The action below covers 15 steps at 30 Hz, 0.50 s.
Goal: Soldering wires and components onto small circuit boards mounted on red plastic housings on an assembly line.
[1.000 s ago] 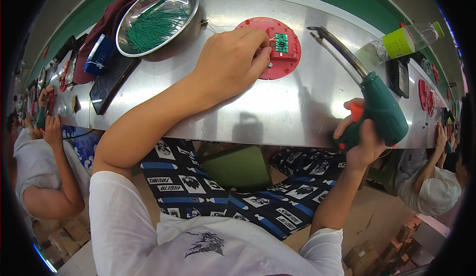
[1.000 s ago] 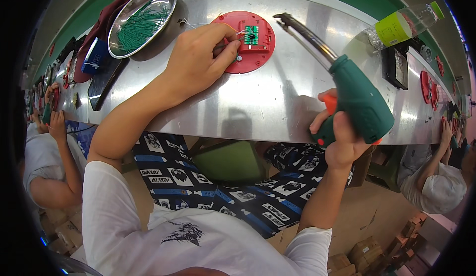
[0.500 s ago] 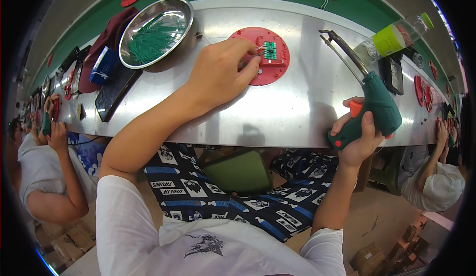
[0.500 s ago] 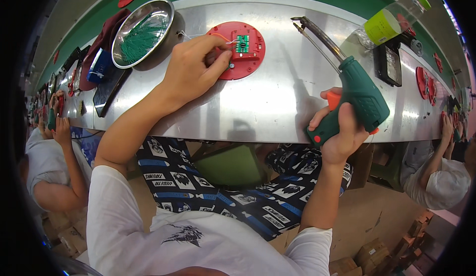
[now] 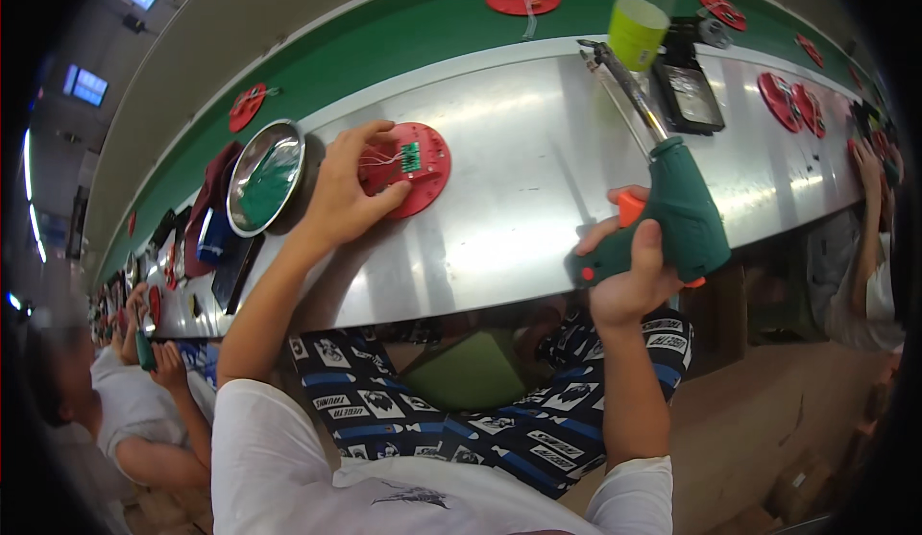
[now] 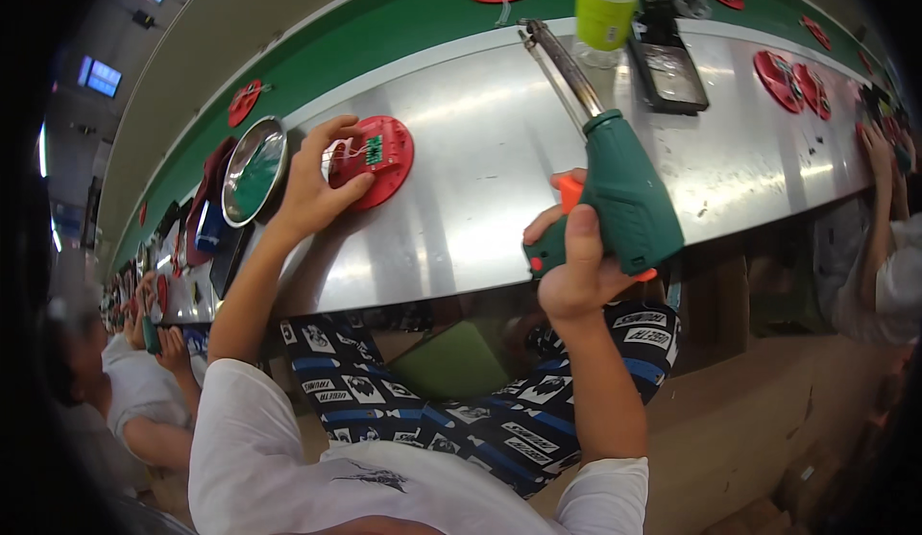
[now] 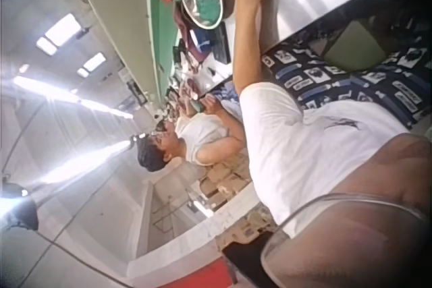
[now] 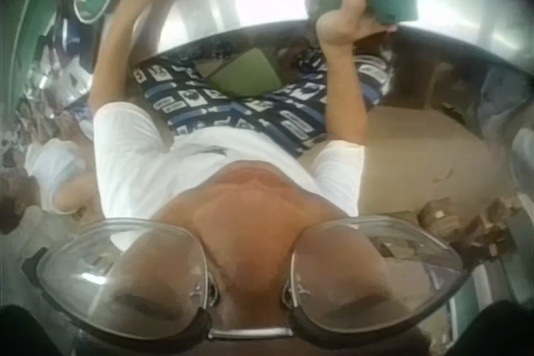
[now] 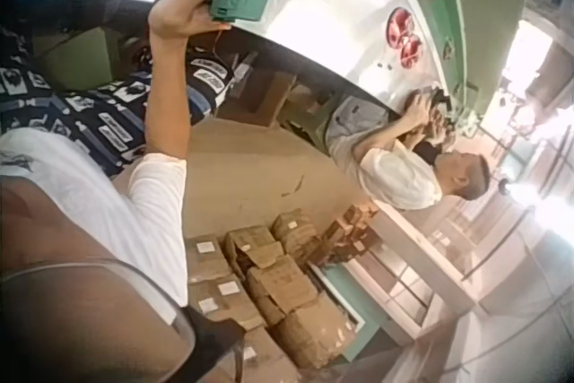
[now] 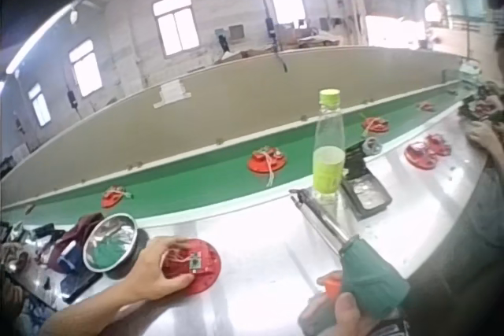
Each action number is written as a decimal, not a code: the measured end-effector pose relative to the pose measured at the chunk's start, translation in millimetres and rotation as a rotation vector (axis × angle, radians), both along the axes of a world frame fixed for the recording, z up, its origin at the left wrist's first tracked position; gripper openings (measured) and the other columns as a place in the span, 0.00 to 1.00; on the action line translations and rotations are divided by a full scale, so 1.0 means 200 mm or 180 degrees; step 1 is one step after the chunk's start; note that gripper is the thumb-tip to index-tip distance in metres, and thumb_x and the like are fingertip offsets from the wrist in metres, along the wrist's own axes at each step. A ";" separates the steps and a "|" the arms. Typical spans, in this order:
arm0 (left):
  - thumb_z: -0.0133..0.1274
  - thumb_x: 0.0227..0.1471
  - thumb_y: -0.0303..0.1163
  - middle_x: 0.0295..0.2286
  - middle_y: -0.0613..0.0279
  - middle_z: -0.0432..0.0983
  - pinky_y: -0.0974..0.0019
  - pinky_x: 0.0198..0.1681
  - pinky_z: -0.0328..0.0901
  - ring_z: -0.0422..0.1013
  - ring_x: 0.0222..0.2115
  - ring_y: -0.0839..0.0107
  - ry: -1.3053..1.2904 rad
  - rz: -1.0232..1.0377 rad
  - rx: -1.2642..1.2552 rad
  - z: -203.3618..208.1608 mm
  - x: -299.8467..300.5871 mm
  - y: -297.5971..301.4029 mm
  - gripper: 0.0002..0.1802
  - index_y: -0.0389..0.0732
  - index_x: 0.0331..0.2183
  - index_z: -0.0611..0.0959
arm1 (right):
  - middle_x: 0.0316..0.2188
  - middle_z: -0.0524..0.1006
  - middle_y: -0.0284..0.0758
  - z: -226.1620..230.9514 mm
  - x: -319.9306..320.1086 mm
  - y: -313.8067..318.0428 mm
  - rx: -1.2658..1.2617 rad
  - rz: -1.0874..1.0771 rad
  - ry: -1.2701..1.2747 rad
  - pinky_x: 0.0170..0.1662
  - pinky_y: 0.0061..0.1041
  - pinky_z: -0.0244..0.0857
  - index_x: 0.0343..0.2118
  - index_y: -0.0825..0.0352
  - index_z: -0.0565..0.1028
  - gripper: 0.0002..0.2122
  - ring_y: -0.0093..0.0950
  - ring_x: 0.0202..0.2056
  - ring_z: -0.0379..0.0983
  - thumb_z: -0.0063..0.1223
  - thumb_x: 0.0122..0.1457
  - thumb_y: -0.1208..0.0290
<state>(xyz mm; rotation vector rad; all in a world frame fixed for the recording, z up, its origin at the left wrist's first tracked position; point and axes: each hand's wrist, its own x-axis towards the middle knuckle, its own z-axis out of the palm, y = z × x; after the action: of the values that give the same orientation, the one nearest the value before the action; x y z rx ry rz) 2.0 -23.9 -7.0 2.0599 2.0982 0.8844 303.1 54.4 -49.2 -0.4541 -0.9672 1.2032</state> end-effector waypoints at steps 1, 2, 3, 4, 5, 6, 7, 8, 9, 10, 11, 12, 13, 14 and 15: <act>0.66 0.39 0.35 0.44 0.53 0.76 0.56 0.55 0.61 0.70 0.47 0.55 -0.0001 -0.0094 -0.0100 0.01 -0.04 0.05 0.40 0.41 0.55 0.72 | 0.40 0.74 0.49 0.01 0.00 0.00 -0.0065 -0.0056 0.0036 0.22 0.24 0.67 0.46 0.77 0.69 0.14 0.30 0.17 0.73 0.44 0.63 0.72; 0.66 0.39 0.36 0.45 0.54 0.76 0.55 0.55 0.60 0.69 0.48 0.55 0.0288 -0.0267 0.0010 0.02 -0.08 0.14 0.38 0.41 0.54 0.73 | 0.40 0.74 0.49 0.01 0.01 0.01 -0.0127 -0.0123 0.0081 0.22 0.24 0.67 0.46 0.77 0.69 0.14 0.30 0.16 0.73 0.44 0.63 0.72; 0.64 0.40 0.38 0.46 0.53 0.75 0.53 0.55 0.59 0.68 0.49 0.54 0.0880 -0.0251 0.0136 0.02 -0.14 0.25 0.37 0.41 0.54 0.73 | 0.40 0.74 0.49 0.01 0.01 0.01 -0.0195 -0.0166 0.0118 0.22 0.24 0.67 0.46 0.77 0.69 0.14 0.30 0.16 0.73 0.44 0.63 0.72; 0.62 0.42 0.38 0.47 0.52 0.75 0.50 0.55 0.58 0.67 0.50 0.51 0.1136 -0.0149 0.0320 0.03 -0.22 0.38 0.34 0.41 0.52 0.74 | 0.39 0.73 0.49 0.02 0.00 0.00 -0.0245 -0.0300 -0.0162 0.20 0.23 0.66 0.46 0.76 0.66 0.19 0.29 0.15 0.72 0.39 0.65 0.61; 0.60 0.43 0.38 0.46 0.51 0.75 0.49 0.53 0.60 0.68 0.49 0.50 0.1515 0.0209 0.0564 0.02 -0.31 0.52 0.32 0.41 0.52 0.75 | 0.39 0.73 0.49 0.02 0.00 0.01 -0.0233 -0.0321 -0.0154 0.20 0.23 0.66 0.46 0.76 0.66 0.19 0.29 0.15 0.72 0.39 0.65 0.61; 0.59 0.44 0.37 0.46 0.50 0.75 0.48 0.51 0.62 0.69 0.48 0.48 0.1843 0.0545 0.0820 0.00 -0.36 0.69 0.30 0.41 0.51 0.75 | 0.39 0.72 0.48 0.01 0.01 0.02 -0.0220 -0.0386 -0.0062 0.19 0.24 0.67 0.45 0.76 0.66 0.19 0.30 0.15 0.72 0.39 0.65 0.61; 0.57 0.45 0.38 0.46 0.49 0.76 0.48 0.49 0.64 0.70 0.46 0.48 0.1794 0.0775 0.0876 0.00 -0.37 0.85 0.30 0.43 0.52 0.75 | 0.40 0.71 0.47 -0.01 0.02 0.03 -0.0204 -0.0447 0.0034 0.19 0.24 0.67 0.45 0.76 0.66 0.19 0.30 0.15 0.71 0.39 0.65 0.61; 0.56 0.47 0.39 0.45 0.48 0.76 0.47 0.48 0.66 0.71 0.45 0.47 0.1742 0.1019 0.0929 0.00 -0.36 1.01 0.29 0.45 0.52 0.75 | 0.40 0.71 0.47 -0.01 0.02 0.04 -0.0181 -0.0485 0.0007 0.19 0.24 0.67 0.45 0.76 0.66 0.19 0.30 0.15 0.71 0.39 0.65 0.61; 0.56 0.47 0.39 0.45 0.48 0.76 0.47 0.48 0.66 0.71 0.45 0.47 0.1694 0.1001 0.0952 -0.01 -0.34 1.15 0.29 0.45 0.52 0.75 | 0.40 0.71 0.47 -0.02 0.02 0.04 -0.0278 -0.0526 0.0102 0.19 0.25 0.67 0.44 0.76 0.65 0.18 0.30 0.15 0.71 0.39 0.65 0.61; 0.55 0.48 0.41 0.45 0.48 0.76 0.46 0.48 0.66 0.71 0.46 0.46 0.1629 0.0924 0.0759 0.00 -0.31 1.29 0.29 0.50 0.54 0.74 | 0.41 0.70 0.46 0.00 0.01 0.04 -0.0378 -0.0542 0.0211 0.18 0.25 0.67 0.44 0.76 0.65 0.18 0.29 0.16 0.71 0.38 0.65 0.61; 0.54 0.49 0.42 0.46 0.47 0.75 0.44 0.49 0.66 0.71 0.46 0.45 0.1560 0.0853 0.0572 -0.01 -0.27 1.41 0.30 0.55 0.55 0.73 | 0.40 0.69 0.45 0.00 0.00 0.04 -0.0426 -0.0541 0.0220 0.18 0.26 0.68 0.44 0.75 0.65 0.18 0.29 0.16 0.70 0.38 0.65 0.60; 0.54 0.50 0.44 0.46 0.46 0.75 0.43 0.49 0.66 0.71 0.47 0.45 0.1470 0.0764 0.0382 -0.03 -0.20 1.52 0.31 0.60 0.57 0.72 | 0.40 0.69 0.45 0.01 0.00 0.04 -0.0399 -0.0558 0.0173 0.18 0.26 0.68 0.44 0.75 0.65 0.18 0.29 0.16 0.70 0.38 0.65 0.60; 0.53 0.50 0.44 0.49 0.45 0.73 0.42 0.51 0.64 0.70 0.49 0.44 0.1543 0.0696 0.0229 -0.06 -0.13 1.61 0.31 0.62 0.58 0.71 | 0.40 0.69 0.45 0.02 -0.01 0.03 -0.0509 -0.0565 0.0219 0.18 0.26 0.68 0.44 0.75 0.65 0.18 0.29 0.17 0.70 0.38 0.65 0.60; 0.52 0.50 0.44 0.51 0.45 0.71 0.41 0.54 0.62 0.68 0.51 0.43 0.1608 0.0619 0.0077 -0.09 -0.04 1.69 0.32 0.65 0.59 0.70 | 0.40 0.69 0.45 0.01 -0.01 0.03 -0.0620 -0.0582 0.0258 0.18 0.27 0.68 0.44 0.75 0.65 0.18 0.29 0.17 0.70 0.38 0.65 0.61; 0.50 0.51 0.44 0.54 0.44 0.68 0.41 0.55 0.60 0.66 0.53 0.42 0.1605 0.0622 -0.0120 -0.11 0.01 1.75 0.32 0.66 0.60 0.69 | 0.40 0.69 0.46 0.02 -0.01 0.03 -0.0646 -0.0563 0.0248 0.18 0.28 0.69 0.44 0.74 0.65 0.17 0.30 0.17 0.70 0.38 0.65 0.61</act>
<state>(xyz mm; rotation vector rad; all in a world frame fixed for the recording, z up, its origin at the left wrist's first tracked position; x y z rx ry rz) 4.9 326.3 -29.4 2.2692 2.5682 0.3523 302.0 60.6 -45.9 -0.6356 -0.7254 1.1537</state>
